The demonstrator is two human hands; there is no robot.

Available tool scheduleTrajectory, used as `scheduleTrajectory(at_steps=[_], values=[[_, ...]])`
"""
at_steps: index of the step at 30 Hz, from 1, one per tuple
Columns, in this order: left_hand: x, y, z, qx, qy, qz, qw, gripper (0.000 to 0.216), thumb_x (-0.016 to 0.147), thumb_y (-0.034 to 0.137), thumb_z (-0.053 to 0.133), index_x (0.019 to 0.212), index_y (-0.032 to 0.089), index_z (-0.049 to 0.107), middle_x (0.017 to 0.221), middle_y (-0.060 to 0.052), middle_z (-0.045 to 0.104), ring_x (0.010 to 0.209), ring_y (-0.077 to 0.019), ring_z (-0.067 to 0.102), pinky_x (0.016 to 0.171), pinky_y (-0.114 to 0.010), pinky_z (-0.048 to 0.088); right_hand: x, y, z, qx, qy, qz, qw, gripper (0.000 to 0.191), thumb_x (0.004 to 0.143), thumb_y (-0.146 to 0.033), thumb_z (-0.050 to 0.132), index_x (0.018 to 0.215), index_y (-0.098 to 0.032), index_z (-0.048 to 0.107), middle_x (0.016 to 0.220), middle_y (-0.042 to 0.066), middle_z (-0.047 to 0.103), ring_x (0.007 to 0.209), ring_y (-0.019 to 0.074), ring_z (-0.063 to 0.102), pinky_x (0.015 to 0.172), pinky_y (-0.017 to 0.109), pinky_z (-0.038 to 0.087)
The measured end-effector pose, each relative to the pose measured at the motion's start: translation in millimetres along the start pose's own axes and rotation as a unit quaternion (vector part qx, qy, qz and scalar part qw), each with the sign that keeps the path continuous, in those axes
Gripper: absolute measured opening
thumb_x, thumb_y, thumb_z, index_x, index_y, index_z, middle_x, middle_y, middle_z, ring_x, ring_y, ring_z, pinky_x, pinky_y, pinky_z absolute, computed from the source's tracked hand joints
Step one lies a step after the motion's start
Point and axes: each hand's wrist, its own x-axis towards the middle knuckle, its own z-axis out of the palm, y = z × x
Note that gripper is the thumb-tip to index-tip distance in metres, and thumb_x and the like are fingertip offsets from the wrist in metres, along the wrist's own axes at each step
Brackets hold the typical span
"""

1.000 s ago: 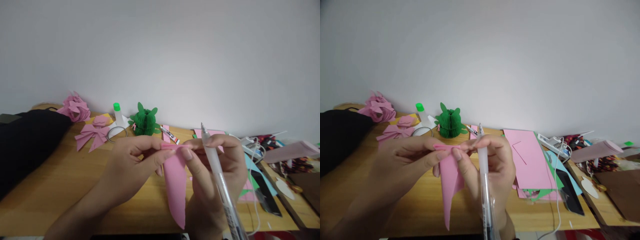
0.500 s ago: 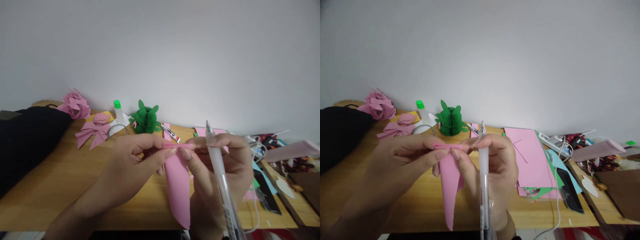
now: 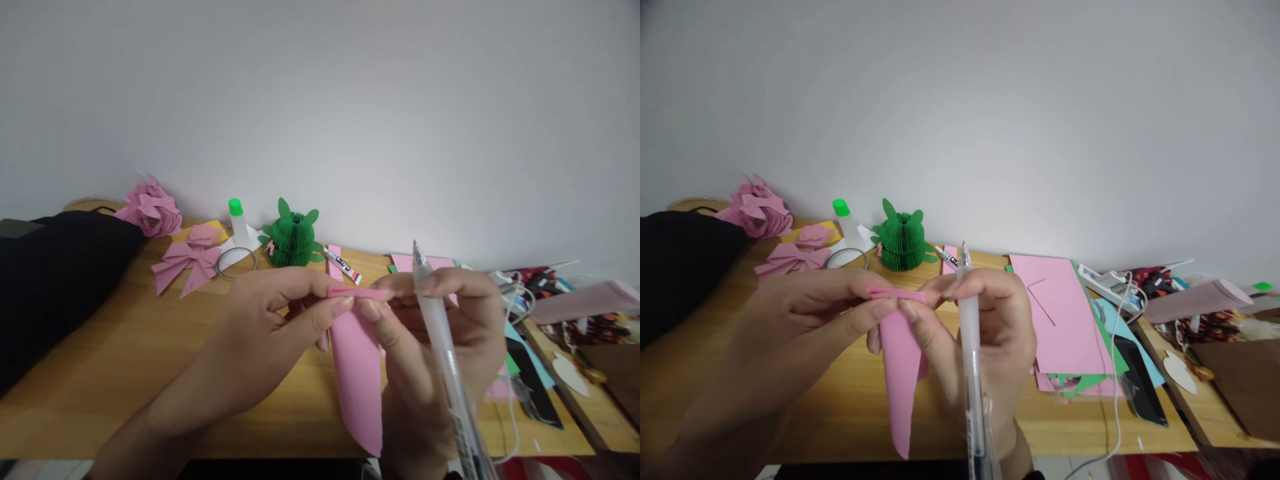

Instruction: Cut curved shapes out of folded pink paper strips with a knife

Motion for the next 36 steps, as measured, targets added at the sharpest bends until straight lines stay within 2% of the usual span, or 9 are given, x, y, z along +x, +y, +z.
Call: scheduleTrajectory(at_steps=[6,13,26,36], values=[[-1.7,-2.0,-1.4,0.001,-0.003,0.004,1.0,0.022,0.089,0.012,0.061,0.072,0.021,0.072,0.059,0.009,0.066,0.052,-0.0042,0.059,0.049,-0.008,0.044,1.5,4.2,-2.1,0.078,-0.022,-0.003,0.997,0.044,0.072,0.003,0.076,0.098,-0.026,0.056,0.086,-0.004,0.069,0.078,0.0104,0.068,0.074,0.022,0.059],[0.2,-2.8,-0.7,0.023,-0.01,0.02,0.999,0.022,0.09,0.012,0.061,0.075,0.024,0.072,0.06,0.011,0.065,0.053,-0.0021,0.058,0.051,-0.006,0.044,1.9,7.2,-1.2,0.101,-0.018,-0.011,0.995,0.05,0.068,0.006,0.077,0.099,-0.028,0.058,0.086,-0.007,0.069,0.077,0.0088,0.069,0.074,0.019,0.061],[0.1,-0.2,-3.7,0.026,-0.009,0.042,0.999,0.023,0.089,0.007,0.061,0.076,0.022,0.071,0.059,0.012,0.064,0.052,0.0012,0.058,0.053,0.0,0.043,2.7,6.9,-0.3,0.105,-0.022,-0.016,0.994,0.051,0.066,0.008,0.077,0.099,-0.026,0.057,0.085,-0.007,0.071,0.076,0.009,0.069,0.074,0.019,0.06],[0.2,2.3,-3.8,0.061,-0.001,0.06,0.996,0.026,0.089,0.006,0.06,0.07,0.02,0.068,0.058,0.012,0.062,0.053,0.0012,0.058,0.054,-0.001,0.042,1.4,6.4,-0.8,0.103,-0.023,-0.021,0.994,0.052,0.067,0.008,0.078,0.101,-0.026,0.058,0.086,-0.006,0.071,0.076,0.0097,0.069,0.072,0.02,0.062]])
